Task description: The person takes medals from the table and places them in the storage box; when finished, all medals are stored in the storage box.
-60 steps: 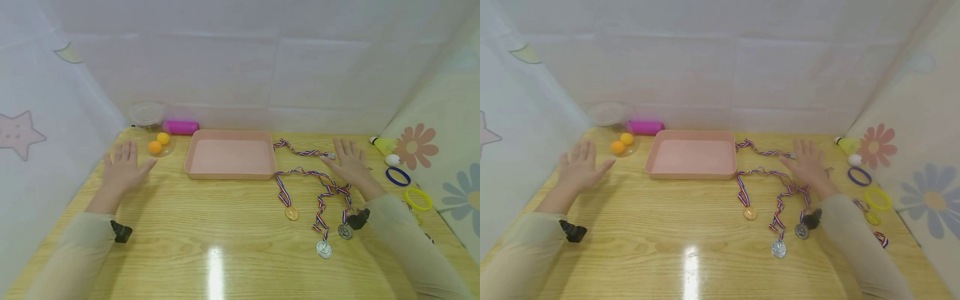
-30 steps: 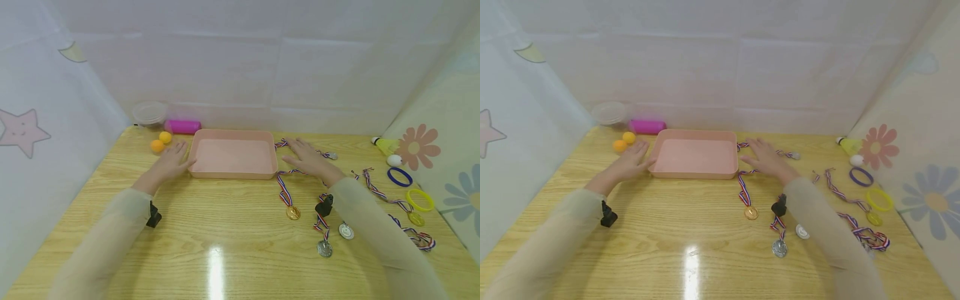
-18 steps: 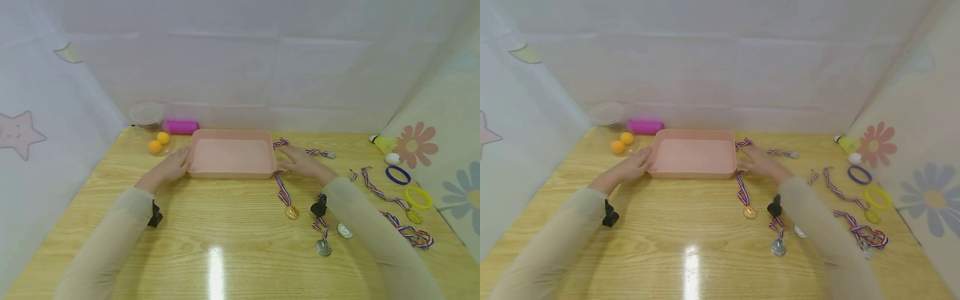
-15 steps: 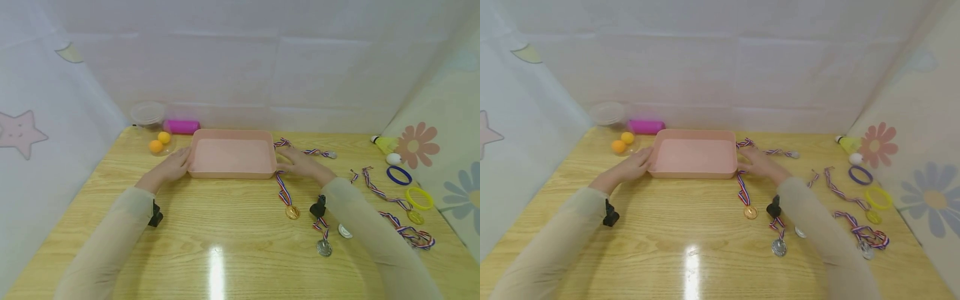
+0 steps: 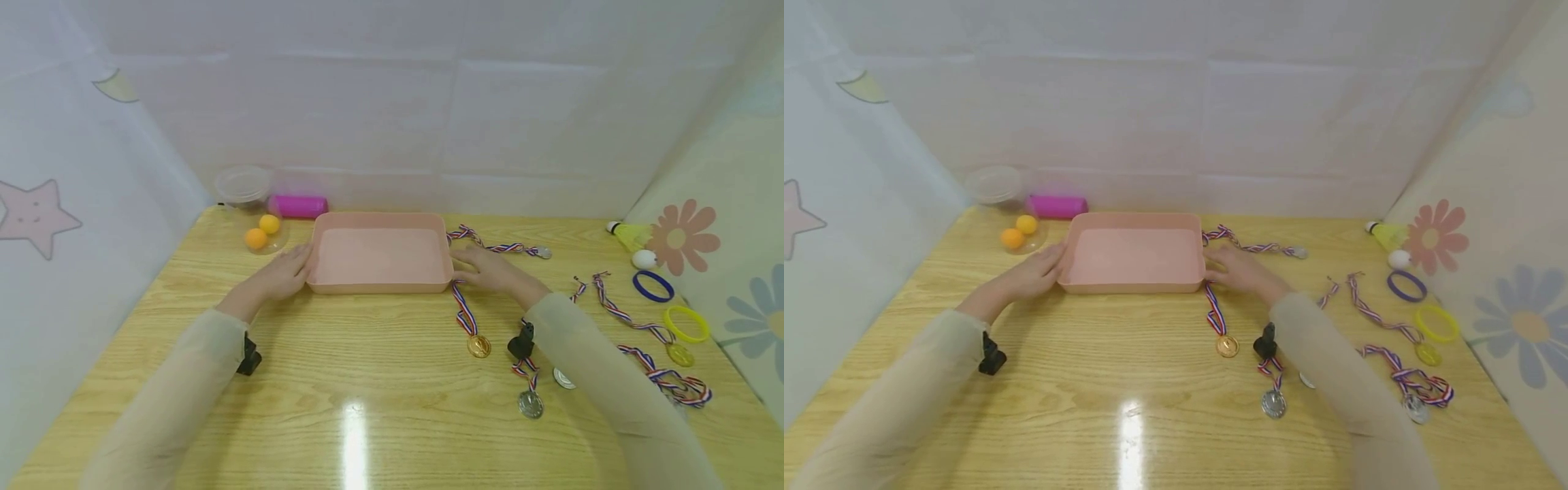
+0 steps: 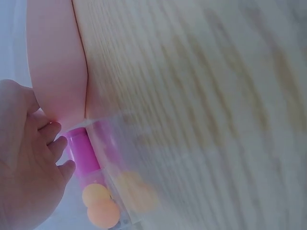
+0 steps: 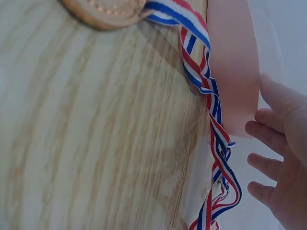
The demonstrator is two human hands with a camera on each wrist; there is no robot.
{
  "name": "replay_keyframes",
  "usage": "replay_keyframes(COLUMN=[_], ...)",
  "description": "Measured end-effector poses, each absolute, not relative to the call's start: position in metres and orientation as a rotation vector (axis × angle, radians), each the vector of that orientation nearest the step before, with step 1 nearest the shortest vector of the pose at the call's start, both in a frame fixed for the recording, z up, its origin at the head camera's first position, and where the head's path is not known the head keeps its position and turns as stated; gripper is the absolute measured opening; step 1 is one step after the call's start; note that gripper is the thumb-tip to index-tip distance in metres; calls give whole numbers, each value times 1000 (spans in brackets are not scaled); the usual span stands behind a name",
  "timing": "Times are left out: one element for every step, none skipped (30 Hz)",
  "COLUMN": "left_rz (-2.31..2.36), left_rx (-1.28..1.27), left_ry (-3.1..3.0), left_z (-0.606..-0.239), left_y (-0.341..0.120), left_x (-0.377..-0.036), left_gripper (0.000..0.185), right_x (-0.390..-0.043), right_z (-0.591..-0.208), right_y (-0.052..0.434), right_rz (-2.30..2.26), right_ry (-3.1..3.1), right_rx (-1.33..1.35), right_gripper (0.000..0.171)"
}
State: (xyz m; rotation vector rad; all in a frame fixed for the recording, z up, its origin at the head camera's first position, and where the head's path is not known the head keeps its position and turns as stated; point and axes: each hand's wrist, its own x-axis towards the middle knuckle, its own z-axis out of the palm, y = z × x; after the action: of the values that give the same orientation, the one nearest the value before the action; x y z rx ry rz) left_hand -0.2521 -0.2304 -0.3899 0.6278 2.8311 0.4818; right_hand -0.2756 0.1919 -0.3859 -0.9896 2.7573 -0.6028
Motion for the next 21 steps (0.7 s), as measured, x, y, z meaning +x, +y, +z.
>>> replay_keyframes(left_rz=[487,484,484,484,480,483,483,480,483,482,485,483,475,474,473,474,479,479,483,487,493], left_rx=[629,631,630,631,635,638,642,649,653,659,665,671,679,689,693,702,710,717,722,730,732], left_ry=[2829,2826,2825,2825,2825,2824,2824,2825,2826,2827,2826,2827,2829,2831,2830,2830,2832,2835,2836,2838,2839], left_z=[-390,-389,-389,-388,-388,-387,-387,-386,-386,-386,-386,-385,-385,-384,-384,-384,-383,-383,-383,-383,-383], left_y=[-230,-231,-231,-231,-231,-232,-232,-233,-234,-235,-235,-236,-237,-238,-239,-240,-241,-241,-242,-243,-243], left_x=[-250,-249,-247,-245,-244,-242,-240,-239,-237,-236,-234,-232,-231,-228,-226,-223,-221,-218,-215,-213,-210], left_gripper=[53,53,53,53,53,53,53,53,53,53,52,53,53,52,53,53,53,53,53,53,53], right_x=[-275,-273,-272,-271,-270,-269,-268,-267,-266,-264,-262,-260,-259,-256,-253,-251,-248,-245,-242,-239,-237], right_z=[-386,-385,-385,-385,-385,-385,-385,-385,-385,-386,-386,-386,-386,-386,-385,-385,-385,-385,-384,-384,-384], right_y=[192,192,192,192,192,192,192,192,192,192,192,192,192,191,191,191,190,190,190,190,190], right_rz=[-606,-615,-618,-621,-632,-641,-649,-659,-669,-682,-699,-700,-696,-693,-681,-668,-660,-657,-657,-662,-670], right_ry=[2754,2752,2750,2751,2748,2747,2745,2740,2731,2720,2706,2699,2692,2686,2686,2691,2693,2693,2689,2685,2676], right_rx=[-993,-996,-997,-1008,-1025,-1040,-1067,-1094,-1105,-1112,-1105,-1098,-1103,-1094,-1104,-1109,-1105,-1101,-1100,-1092,-1086], right_gripper=[53,53,52,52,51,51,50,50,50,50,51,51,52,53,53,53,53,53,53,54,54])
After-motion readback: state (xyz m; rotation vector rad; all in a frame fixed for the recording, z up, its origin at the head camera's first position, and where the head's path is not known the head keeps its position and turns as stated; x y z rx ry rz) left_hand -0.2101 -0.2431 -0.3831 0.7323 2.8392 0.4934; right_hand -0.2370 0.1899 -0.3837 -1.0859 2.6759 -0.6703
